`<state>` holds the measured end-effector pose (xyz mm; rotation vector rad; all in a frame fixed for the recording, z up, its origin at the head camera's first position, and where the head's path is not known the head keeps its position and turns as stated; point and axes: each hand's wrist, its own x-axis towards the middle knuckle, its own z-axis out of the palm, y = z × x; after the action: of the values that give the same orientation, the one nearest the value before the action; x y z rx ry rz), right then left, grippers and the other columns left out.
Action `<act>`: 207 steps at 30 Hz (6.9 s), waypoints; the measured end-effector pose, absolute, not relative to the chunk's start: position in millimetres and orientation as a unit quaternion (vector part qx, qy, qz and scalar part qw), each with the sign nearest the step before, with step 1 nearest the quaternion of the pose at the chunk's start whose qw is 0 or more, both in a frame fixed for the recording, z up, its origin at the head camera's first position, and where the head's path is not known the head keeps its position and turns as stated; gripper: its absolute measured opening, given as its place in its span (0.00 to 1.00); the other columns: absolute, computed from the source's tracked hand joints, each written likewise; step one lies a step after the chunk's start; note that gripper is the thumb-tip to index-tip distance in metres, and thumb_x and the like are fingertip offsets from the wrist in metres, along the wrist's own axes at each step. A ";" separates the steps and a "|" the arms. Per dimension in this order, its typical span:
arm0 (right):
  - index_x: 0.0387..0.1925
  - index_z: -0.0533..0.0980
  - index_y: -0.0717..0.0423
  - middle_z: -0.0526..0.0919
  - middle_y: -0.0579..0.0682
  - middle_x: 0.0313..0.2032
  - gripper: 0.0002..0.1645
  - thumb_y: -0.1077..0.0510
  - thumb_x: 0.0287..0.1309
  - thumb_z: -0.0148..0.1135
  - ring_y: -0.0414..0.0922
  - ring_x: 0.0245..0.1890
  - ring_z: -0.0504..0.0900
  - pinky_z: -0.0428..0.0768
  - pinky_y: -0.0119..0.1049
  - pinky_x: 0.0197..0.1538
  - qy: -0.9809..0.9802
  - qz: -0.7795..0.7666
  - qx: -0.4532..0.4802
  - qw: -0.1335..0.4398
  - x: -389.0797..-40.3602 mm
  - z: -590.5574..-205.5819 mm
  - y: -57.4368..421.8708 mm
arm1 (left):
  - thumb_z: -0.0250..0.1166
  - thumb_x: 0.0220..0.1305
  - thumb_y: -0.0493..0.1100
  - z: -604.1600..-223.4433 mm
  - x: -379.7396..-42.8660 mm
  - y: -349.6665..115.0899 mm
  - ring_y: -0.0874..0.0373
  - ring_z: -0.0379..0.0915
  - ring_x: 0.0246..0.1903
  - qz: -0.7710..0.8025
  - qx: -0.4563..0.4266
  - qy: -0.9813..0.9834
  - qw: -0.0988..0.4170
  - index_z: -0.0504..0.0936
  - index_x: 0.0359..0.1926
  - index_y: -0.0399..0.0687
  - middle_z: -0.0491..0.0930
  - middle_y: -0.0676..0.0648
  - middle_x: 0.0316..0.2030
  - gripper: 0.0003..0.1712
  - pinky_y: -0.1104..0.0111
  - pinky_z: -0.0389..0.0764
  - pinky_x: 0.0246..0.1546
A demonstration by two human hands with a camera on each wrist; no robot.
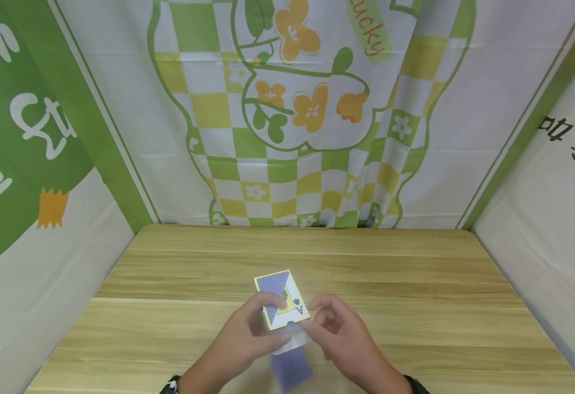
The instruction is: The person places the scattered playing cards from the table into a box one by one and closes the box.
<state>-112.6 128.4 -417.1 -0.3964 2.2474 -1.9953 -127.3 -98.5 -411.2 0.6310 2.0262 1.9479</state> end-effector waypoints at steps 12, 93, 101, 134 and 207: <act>0.49 0.77 0.49 0.80 0.45 0.32 0.13 0.52 0.65 0.67 0.36 0.25 0.76 0.79 0.30 0.26 0.827 -0.547 -0.125 0.024 -125.3 -440.2 123.7 | 0.72 0.59 0.34 -405.7 -130.7 -106.5 0.53 0.80 0.40 0.671 0.188 0.713 0.085 0.73 0.55 0.45 0.72 0.37 0.52 0.25 0.64 0.86 0.38; 0.55 0.73 0.40 0.68 0.39 0.34 0.45 0.26 0.37 0.76 0.36 0.36 0.66 0.68 0.31 0.36 0.923 -0.096 -0.348 0.132 -127.4 -469.7 126.9 | 0.73 0.58 0.35 -402.1 -131.0 -107.6 0.45 0.79 0.49 0.691 0.157 0.698 0.106 0.72 0.56 0.44 0.73 0.32 0.55 0.26 0.62 0.86 0.43; 0.58 0.73 0.39 0.70 0.36 0.35 0.48 0.22 0.39 0.74 0.34 0.36 0.68 0.71 0.29 0.35 0.918 -0.143 -0.337 0.153 -129.6 -471.4 133.2 | 0.73 0.58 0.35 -401.1 -130.8 -107.1 0.45 0.79 0.49 0.687 0.149 0.703 0.107 0.73 0.56 0.44 0.72 0.32 0.57 0.27 0.62 0.85 0.44; 0.47 0.77 0.38 0.81 0.32 0.36 0.21 0.64 0.54 0.64 0.30 0.35 0.78 0.78 0.28 0.37 0.837 -0.403 -0.297 0.222 -133.4 -478.3 132.7 | 0.72 0.59 0.36 -399.7 -131.3 -107.3 0.45 0.78 0.50 0.682 0.151 0.706 0.115 0.72 0.57 0.44 0.71 0.32 0.58 0.26 0.61 0.85 0.44; 0.49 0.61 0.58 0.84 0.51 0.33 0.16 0.57 0.71 0.58 0.39 0.23 0.77 0.78 0.31 0.30 0.638 -0.732 -0.125 0.203 -114.2 -407.3 132.7 | 0.74 0.57 0.37 -411.9 -124.4 -95.1 0.46 0.77 0.50 0.667 0.164 0.716 0.122 0.73 0.56 0.52 0.68 0.38 0.61 0.27 0.62 0.85 0.44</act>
<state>-114.2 132.7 -407.3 -0.3485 1.7803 -2.0442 -124.4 -95.1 -411.9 0.4779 2.0903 1.9466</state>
